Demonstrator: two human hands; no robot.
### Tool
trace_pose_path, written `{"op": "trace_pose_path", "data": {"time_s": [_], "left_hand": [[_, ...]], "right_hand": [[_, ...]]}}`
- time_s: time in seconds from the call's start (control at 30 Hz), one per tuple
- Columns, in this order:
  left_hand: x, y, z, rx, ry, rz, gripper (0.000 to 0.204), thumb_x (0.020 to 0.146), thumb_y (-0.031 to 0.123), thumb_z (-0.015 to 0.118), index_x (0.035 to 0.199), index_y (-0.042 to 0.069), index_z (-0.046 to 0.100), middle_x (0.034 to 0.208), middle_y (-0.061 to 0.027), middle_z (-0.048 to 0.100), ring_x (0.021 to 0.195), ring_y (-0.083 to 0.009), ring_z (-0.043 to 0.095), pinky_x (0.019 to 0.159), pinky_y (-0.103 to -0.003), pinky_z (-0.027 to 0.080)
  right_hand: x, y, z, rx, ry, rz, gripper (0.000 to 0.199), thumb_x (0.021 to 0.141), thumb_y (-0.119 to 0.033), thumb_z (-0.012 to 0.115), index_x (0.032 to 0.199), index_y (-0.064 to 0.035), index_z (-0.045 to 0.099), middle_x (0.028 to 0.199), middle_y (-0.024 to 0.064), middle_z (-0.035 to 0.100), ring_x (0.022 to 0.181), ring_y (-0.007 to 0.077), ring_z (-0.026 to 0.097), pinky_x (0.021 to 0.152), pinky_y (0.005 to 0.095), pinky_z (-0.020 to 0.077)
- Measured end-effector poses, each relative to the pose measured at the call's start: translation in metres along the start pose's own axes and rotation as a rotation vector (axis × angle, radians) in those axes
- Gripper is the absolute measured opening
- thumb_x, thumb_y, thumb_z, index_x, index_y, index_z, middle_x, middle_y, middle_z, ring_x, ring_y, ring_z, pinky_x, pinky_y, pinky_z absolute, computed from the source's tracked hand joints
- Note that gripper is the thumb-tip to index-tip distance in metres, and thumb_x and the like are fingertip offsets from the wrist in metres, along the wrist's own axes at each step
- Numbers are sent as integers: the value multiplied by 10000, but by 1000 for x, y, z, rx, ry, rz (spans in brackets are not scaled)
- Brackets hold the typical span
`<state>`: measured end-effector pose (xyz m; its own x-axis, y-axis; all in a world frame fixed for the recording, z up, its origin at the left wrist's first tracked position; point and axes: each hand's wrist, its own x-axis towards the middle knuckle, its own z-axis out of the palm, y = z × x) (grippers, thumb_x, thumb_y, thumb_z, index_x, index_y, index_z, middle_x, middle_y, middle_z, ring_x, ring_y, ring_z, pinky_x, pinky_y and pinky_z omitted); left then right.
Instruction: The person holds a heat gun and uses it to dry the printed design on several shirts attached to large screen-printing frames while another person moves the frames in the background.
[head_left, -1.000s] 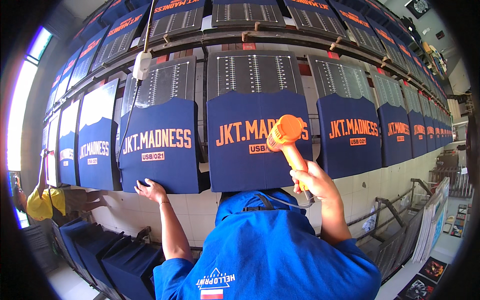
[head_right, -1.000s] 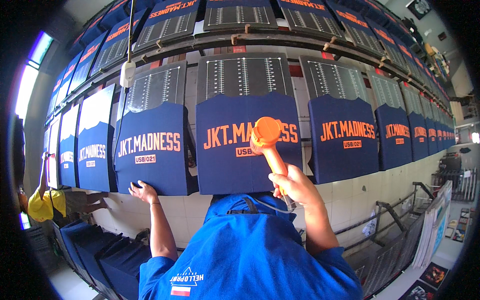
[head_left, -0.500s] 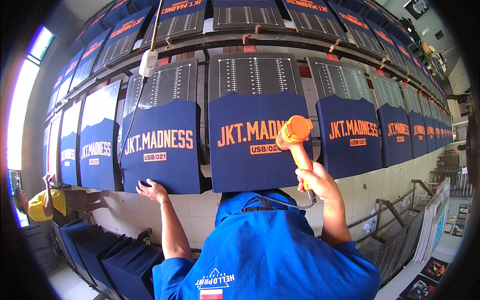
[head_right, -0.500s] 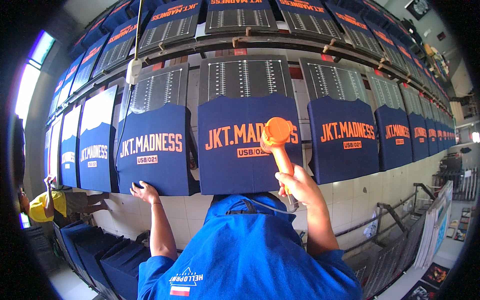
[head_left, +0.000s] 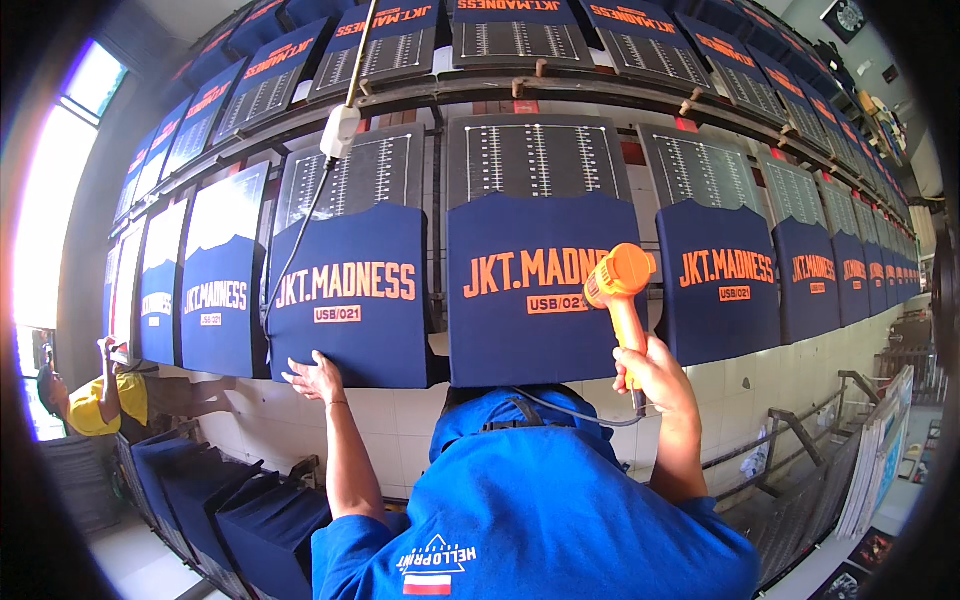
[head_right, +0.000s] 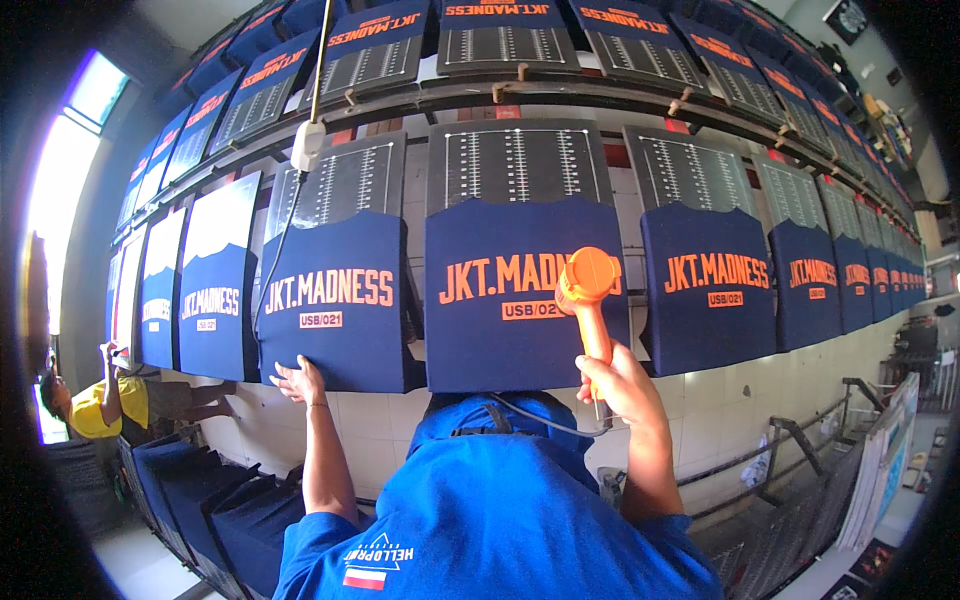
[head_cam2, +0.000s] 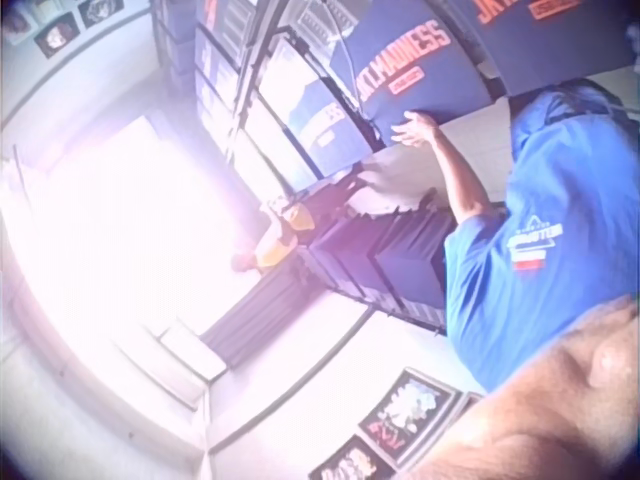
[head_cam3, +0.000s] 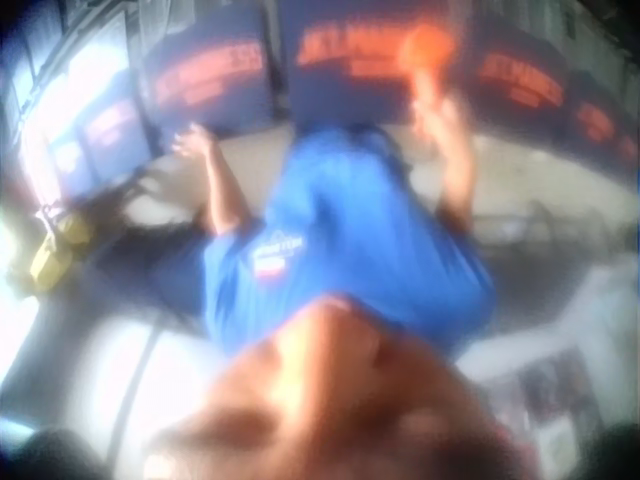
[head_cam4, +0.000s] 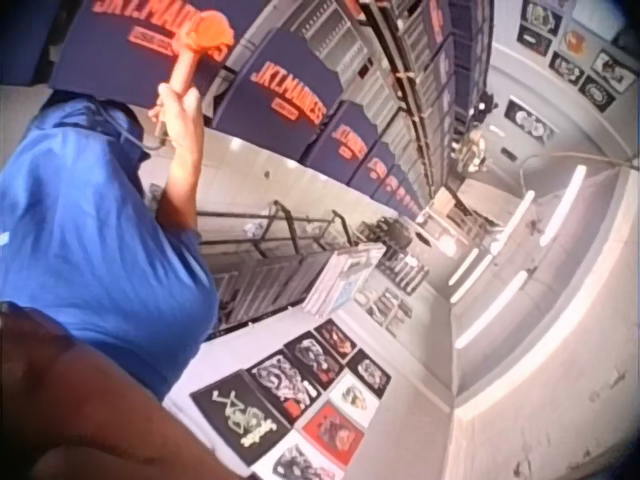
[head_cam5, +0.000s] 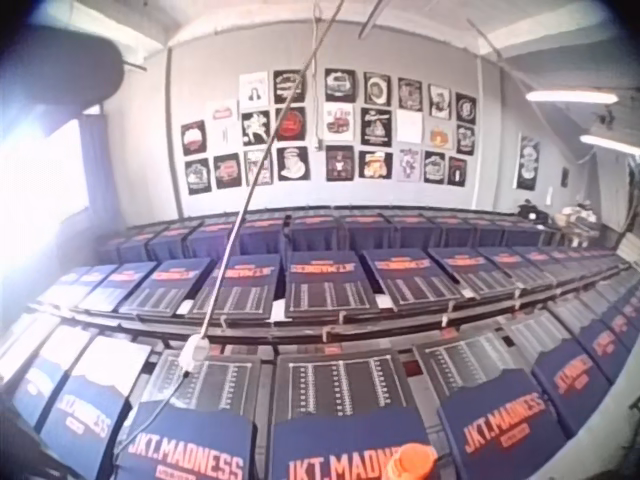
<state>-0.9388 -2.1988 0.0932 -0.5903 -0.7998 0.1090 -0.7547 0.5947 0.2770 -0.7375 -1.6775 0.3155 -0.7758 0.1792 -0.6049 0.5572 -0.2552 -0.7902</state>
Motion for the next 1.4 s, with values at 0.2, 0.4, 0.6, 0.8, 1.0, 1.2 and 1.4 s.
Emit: {"op": "trace_pose_path", "data": {"time_s": [0.2, 0.4, 0.6, 0.8, 1.0, 1.2, 1.4], "left_hand": [[87, 27, -15, -106, 29, 234, 733, 853, 368, 655, 1452, 139, 299, 1521, -177, 216, 1371, -378, 284, 1055, -532, 330], [175, 19, -2, -368, -229, 780, 418, 881, 238, 635, 1214, 5, 538, 1150, -223, 591, 1093, -382, 558, 953, -422, 434], [220, -12, -39, -492, -517, 784, 288, 964, 174, 537, 755, -17, 483, 590, -158, 440, 542, -263, 402, 525, -395, 370], [286, -102, -67, -678, -280, 565, 215, 992, 175, 485, 916, -18, 544, 647, -139, 498, 600, -174, 429, 563, -344, 419], [403, -153, -43, -445, -157, 367, 335, 1025, 299, 419, 1070, 1, 563, 911, -213, 610, 849, -304, 570, 777, -404, 447], [432, -151, -7, -238, 49, 288, 370, 1025, 301, 365, 1197, 32, 551, 1142, -212, 579, 1065, -376, 549, 904, -455, 441], [405, -126, 47, -74, 315, 40, 283, 987, 338, 431, 1190, 182, 553, 1227, -123, 545, 1098, -334, 561, 831, -487, 502]], "right_hand": [[22, 4, 71, 42, -215, 50, 298, 889, -198, 629, 1068, -2, 491, 754, 52, 571, 597, 148, 608, 562, 283, 520], [54, -5, 198, 46, -326, 3, 315, 878, -241, 637, 1040, 1, 516, 752, 59, 579, 600, 151, 609, 564, 271, 519], [85, -19, 300, 93, -145, -52, 300, 880, -248, 629, 1020, -7, 519, 737, 52, 582, 597, 145, 610, 551, 272, 518], [100, -26, 340, -7, 75, -72, 219, 894, -233, 605, 936, -38, 514, 710, 42, 562, 577, 140, 591, 536, 289, 507], [102, -34, 350, 21, 144, -69, 215, 898, -228, 605, 927, -34, 519, 709, 46, 565, 574, 145, 594, 530, 291, 507], [104, -31, 352, 37, 128, -46, 212, 896, -228, 606, 926, -37, 518, 698, 38, 562, 570, 140, 590, 521, 288, 497], [109, -30, 352, 80, 101, -51, 222, 895, -228, 604, 972, -37, 520, 716, 39, 564, 581, 134, 587, 529, 284, 492]]}}
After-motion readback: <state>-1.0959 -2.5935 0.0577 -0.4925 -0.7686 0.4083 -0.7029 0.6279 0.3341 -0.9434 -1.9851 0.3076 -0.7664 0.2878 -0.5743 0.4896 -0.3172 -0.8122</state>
